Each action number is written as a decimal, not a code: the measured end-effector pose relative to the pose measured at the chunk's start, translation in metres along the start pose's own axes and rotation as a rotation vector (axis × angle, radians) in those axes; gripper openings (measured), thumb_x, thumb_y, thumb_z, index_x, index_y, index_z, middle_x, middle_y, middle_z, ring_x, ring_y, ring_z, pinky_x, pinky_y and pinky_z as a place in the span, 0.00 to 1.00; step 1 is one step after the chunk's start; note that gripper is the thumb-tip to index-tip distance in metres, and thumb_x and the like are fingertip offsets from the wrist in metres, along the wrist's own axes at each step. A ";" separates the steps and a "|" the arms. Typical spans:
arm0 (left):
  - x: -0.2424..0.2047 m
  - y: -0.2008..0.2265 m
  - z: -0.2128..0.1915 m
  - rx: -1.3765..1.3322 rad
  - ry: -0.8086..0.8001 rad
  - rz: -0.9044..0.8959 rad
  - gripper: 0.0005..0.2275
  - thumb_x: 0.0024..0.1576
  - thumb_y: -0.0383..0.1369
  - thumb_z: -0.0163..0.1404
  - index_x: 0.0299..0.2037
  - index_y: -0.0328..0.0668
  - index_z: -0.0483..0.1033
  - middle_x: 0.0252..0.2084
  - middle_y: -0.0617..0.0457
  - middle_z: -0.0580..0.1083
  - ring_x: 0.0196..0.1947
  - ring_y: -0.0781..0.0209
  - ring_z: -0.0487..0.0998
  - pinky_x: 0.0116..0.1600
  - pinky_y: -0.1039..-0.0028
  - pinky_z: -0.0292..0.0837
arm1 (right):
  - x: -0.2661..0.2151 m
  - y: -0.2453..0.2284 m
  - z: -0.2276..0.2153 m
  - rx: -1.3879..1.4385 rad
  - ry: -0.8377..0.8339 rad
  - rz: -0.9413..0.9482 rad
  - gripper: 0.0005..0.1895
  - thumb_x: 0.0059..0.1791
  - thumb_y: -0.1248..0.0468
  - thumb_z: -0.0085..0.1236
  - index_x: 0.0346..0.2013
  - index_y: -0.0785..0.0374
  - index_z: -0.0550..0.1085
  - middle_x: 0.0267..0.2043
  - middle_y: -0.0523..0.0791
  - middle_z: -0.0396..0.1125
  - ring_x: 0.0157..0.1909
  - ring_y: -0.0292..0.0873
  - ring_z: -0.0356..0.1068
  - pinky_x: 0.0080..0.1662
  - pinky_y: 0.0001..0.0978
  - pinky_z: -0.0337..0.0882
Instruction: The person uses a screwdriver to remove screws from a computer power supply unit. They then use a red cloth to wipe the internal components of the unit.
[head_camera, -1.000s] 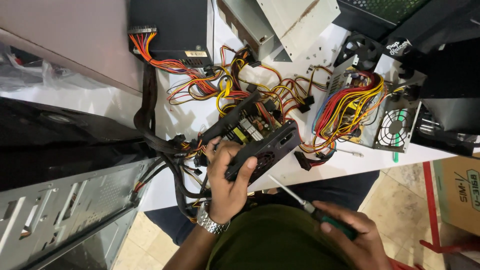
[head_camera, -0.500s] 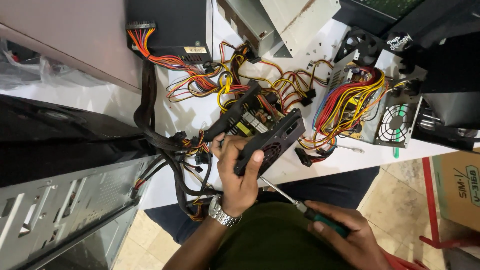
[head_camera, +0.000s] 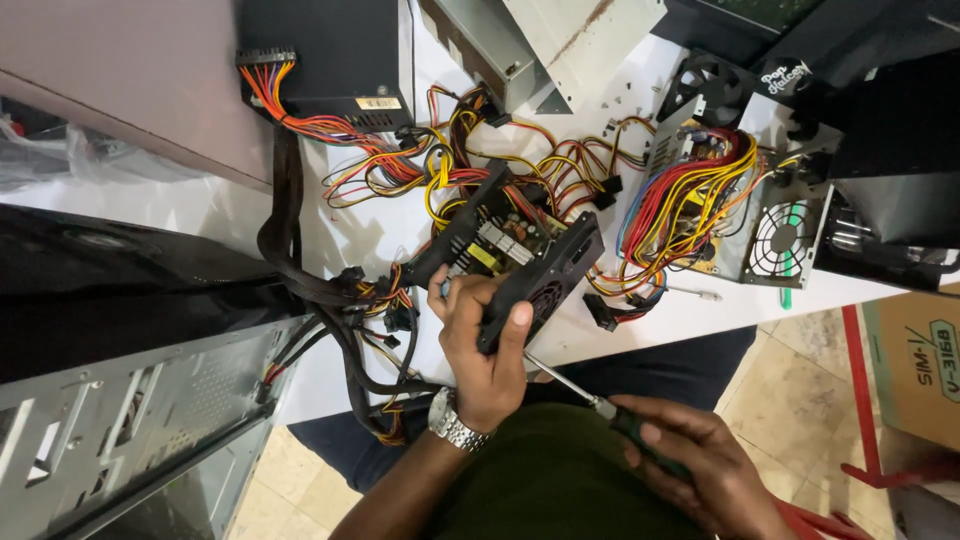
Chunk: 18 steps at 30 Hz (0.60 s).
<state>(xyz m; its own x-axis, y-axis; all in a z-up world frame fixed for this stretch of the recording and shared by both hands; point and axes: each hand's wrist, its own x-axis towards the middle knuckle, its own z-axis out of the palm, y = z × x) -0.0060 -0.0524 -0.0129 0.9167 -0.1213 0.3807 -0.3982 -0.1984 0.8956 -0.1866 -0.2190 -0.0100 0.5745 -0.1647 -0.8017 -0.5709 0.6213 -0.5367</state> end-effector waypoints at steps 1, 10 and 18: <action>0.000 -0.001 0.000 0.000 -0.002 0.000 0.11 0.64 0.40 0.46 0.35 0.42 0.67 0.36 0.55 0.75 0.40 0.57 0.73 0.73 0.53 0.47 | 0.005 0.001 -0.003 0.002 0.001 0.000 0.25 0.48 0.73 0.52 0.60 0.78 0.77 0.26 0.68 0.67 0.10 0.37 0.42 0.15 0.25 0.39; -0.004 -0.004 0.004 0.028 -0.009 0.022 0.12 0.63 0.42 0.46 0.35 0.43 0.67 0.39 0.54 0.77 0.41 0.55 0.75 0.72 0.50 0.49 | 0.013 -0.001 -0.007 0.216 0.002 0.262 0.25 0.50 0.69 0.50 0.61 0.77 0.74 0.26 0.54 0.58 0.10 0.29 0.38 0.12 0.20 0.38; -0.011 -0.007 0.014 0.090 0.008 0.067 0.11 0.62 0.39 0.47 0.37 0.39 0.69 0.40 0.51 0.77 0.39 0.54 0.74 0.75 0.46 0.42 | 0.020 -0.024 -0.009 0.301 -0.161 0.556 0.26 0.53 0.60 0.45 0.61 0.75 0.71 0.23 0.44 0.49 0.10 0.27 0.36 0.09 0.18 0.34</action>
<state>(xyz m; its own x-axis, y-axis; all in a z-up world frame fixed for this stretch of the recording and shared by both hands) -0.0138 -0.0635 -0.0261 0.8881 -0.1295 0.4411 -0.4595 -0.2770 0.8439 -0.1671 -0.2439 -0.0154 0.3352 0.3452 -0.8766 -0.6324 0.7721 0.0623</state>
